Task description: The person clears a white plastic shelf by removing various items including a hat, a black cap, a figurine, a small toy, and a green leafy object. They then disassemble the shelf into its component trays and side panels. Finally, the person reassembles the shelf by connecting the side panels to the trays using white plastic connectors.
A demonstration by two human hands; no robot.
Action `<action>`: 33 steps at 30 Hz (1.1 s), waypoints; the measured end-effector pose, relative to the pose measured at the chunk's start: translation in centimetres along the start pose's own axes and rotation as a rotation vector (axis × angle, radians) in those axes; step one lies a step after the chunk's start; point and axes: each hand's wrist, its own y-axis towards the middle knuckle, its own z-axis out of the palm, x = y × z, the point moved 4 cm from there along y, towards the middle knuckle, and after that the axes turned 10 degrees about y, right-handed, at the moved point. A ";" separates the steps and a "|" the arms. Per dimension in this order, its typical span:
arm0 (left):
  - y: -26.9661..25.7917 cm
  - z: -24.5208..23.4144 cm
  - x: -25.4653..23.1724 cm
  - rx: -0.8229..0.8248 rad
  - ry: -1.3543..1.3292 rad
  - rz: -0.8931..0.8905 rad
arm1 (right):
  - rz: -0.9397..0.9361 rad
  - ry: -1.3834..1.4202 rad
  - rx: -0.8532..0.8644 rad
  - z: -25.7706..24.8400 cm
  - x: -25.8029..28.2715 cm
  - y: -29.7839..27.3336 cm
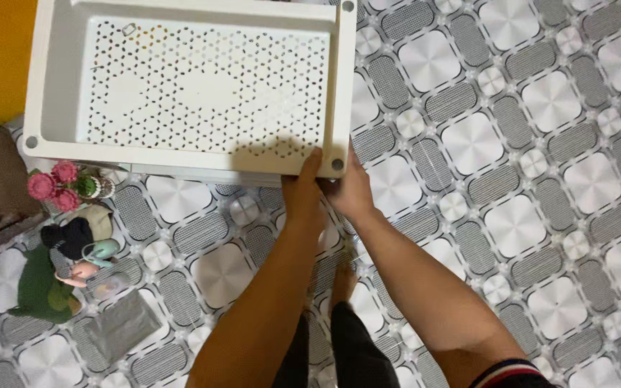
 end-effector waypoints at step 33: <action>-1.5 -0.7 4.0 0.260 0.399 0.073 | 0.255 0.255 0.264 -0.9 -3.1 -1.6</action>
